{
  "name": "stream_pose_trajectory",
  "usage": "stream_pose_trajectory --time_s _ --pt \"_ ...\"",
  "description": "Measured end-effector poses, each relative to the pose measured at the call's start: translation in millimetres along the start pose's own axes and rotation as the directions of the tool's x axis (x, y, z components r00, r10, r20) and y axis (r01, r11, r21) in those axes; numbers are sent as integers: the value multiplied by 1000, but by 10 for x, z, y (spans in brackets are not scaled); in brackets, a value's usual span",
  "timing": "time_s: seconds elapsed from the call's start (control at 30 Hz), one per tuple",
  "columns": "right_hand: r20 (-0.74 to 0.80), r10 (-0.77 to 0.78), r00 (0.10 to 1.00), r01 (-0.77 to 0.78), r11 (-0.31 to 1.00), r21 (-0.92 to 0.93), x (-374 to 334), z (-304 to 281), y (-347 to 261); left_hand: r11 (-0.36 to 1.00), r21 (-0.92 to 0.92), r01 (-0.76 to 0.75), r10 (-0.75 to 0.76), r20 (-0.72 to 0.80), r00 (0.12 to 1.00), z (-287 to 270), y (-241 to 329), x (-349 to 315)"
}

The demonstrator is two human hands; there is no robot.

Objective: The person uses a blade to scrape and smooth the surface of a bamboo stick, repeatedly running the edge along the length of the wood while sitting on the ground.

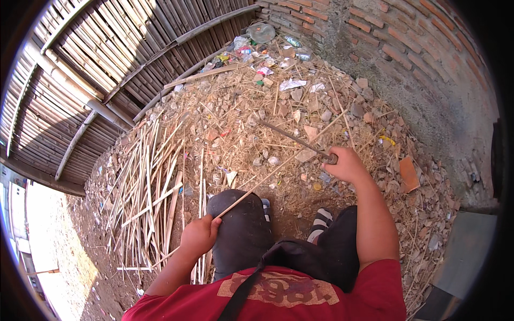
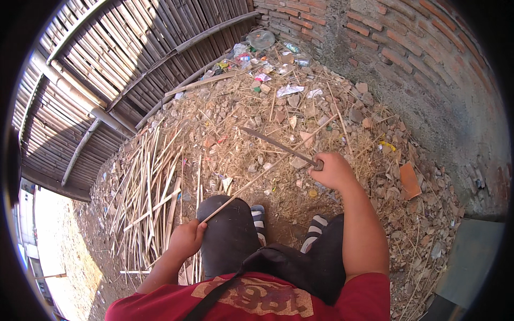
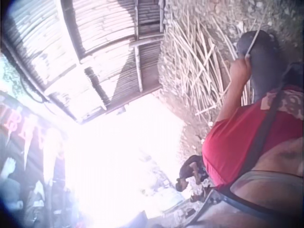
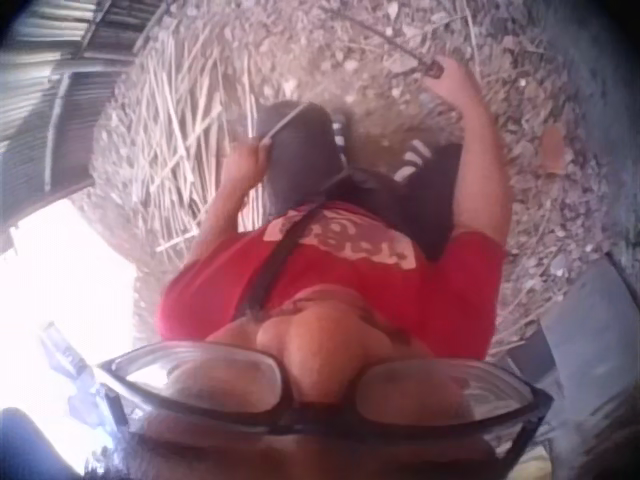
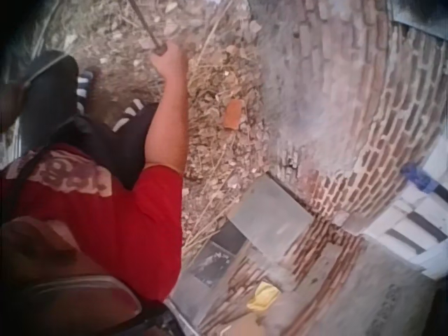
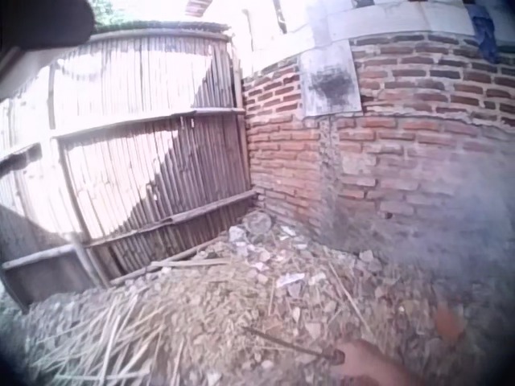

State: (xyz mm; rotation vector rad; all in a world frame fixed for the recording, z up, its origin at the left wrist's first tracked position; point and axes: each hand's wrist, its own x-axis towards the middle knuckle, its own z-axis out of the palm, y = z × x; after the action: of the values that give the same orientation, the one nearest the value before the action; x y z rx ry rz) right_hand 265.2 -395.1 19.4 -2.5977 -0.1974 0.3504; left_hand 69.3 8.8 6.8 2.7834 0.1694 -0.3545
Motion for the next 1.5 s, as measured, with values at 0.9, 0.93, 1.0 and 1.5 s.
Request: stream_pose_trajectory --time_s 0.9,0.93,1.0,1.5 --pt "107 -322 941 331 940 -78 -327 515 -70 999 -5 46 -46 -183 982 247 215 -705" --pt "125 -321 939 333 939 -89 -333 513 -99 999 1 41 -40 -189 981 272 200 -710" --pt "160 -319 934 338 935 -110 -323 511 -163 1000 4 30 -28 -222 975 337 144 -704" --pt "244 -270 931 291 955 -52 -94 648 -136 999 24 23 -20 -149 989 326 89 -552"
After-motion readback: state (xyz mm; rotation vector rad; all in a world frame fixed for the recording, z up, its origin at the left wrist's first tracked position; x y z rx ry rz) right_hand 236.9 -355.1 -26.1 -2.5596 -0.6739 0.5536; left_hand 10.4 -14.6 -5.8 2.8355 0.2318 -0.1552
